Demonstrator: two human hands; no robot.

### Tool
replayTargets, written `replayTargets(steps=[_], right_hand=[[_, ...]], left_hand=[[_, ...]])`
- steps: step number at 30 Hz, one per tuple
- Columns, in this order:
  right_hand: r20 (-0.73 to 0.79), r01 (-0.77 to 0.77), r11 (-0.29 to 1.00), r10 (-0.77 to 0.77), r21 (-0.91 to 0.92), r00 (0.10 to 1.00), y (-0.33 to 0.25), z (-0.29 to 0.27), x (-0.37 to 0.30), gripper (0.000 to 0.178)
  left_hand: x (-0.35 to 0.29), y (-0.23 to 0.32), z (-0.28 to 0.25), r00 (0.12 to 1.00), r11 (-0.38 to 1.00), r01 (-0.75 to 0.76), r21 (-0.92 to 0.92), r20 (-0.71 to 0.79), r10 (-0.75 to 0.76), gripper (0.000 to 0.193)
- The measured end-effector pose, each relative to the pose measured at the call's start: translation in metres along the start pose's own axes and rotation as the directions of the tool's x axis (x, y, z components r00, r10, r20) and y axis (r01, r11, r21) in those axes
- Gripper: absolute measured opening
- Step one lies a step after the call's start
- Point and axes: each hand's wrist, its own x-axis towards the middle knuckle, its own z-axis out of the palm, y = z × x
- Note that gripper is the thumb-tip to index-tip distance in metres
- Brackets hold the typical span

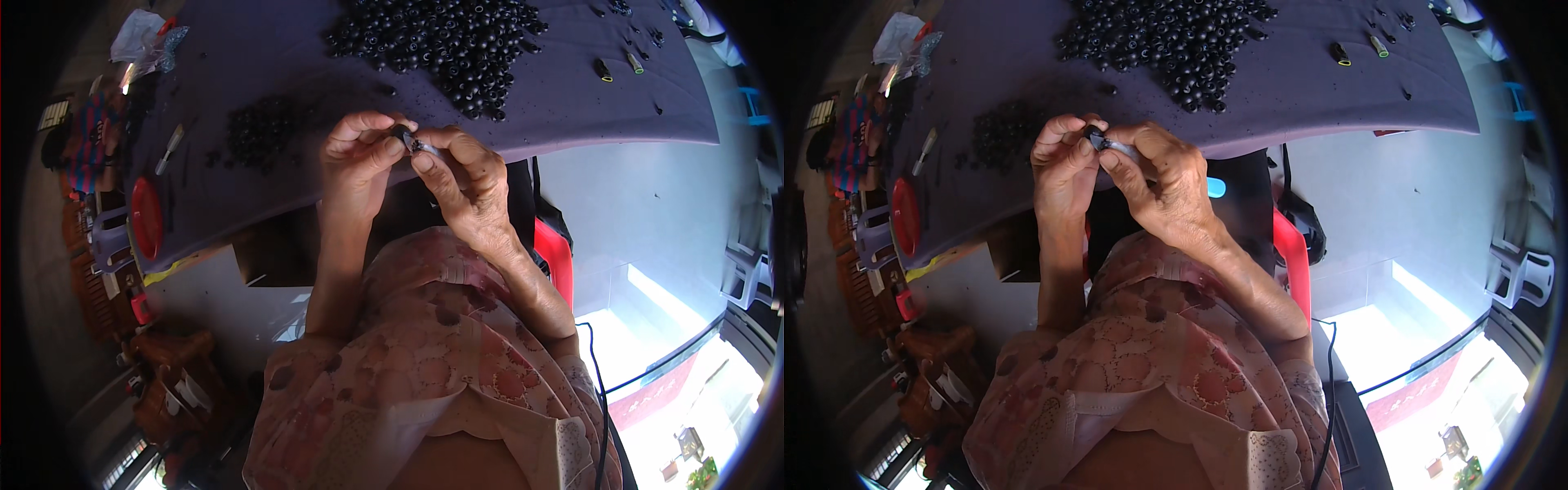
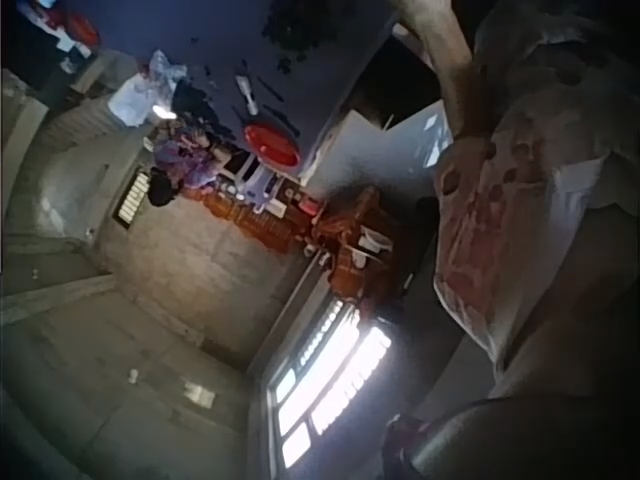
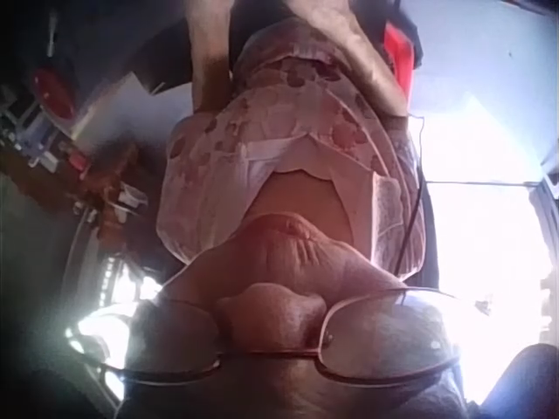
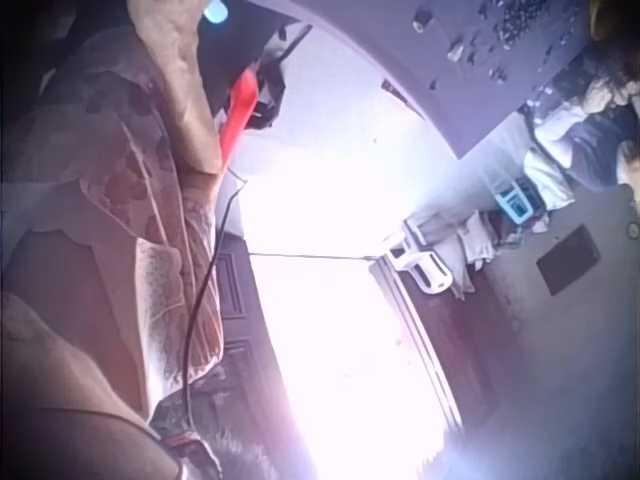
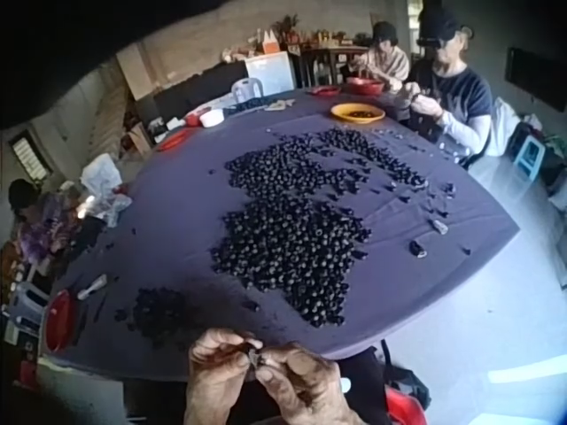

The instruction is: The person picks up black plastic pieces one at a time and trims excess material from each piece using a utility knife.

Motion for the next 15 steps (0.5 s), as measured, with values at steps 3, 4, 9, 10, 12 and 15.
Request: replayTargets(steps=[3, 4, 9, 10, 12, 15], right_hand=[[-0.025, -0.140, 0.988, 0.142, 0.060, 0.990, -0.002, 0.001, 0.001, 0.013], [-0.028, -0.224, 0.972, 0.226, 0.077, 0.974, -0.002, 0.001, 0.002, 0.015], [0.045, -0.350, 0.927, 0.347, 0.136, 0.937, 0.006, -0.004, 0.011, 0.015], [0.085, -0.385, 0.899, 0.376, 0.208, 0.923, 0.005, -0.005, 0.012, 0.015], [0.127, -0.424, 0.862, 0.404, 0.277, 0.906, 0.006, -0.004, 0.013, 0.014], [0.155, -0.424, 0.850, 0.395, 0.314, 0.906, 0.012, 0.001, 0.014, 0.014]], left_hand=[[-0.001, 0.000, -0.002, 0.999, 0.992, -0.045, 0.116, 0.018, 0.043, 0.023], [-0.003, -0.001, -0.001, 0.999, 0.992, -0.045, 0.115, 0.017, 0.044, 0.023], [-0.012, -0.004, -0.001, 0.998, 0.967, -0.027, 0.254, -0.052, 0.042, 0.022], [-0.013, -0.005, -0.003, 0.997, 0.968, -0.028, 0.248, -0.062, 0.045, 0.021], [-0.015, -0.006, -0.007, 0.997, 0.974, -0.031, 0.223, -0.062, 0.046, 0.021], [-0.015, -0.007, -0.013, 0.995, 0.978, -0.054, 0.203, -0.067, 0.069, 0.021]])
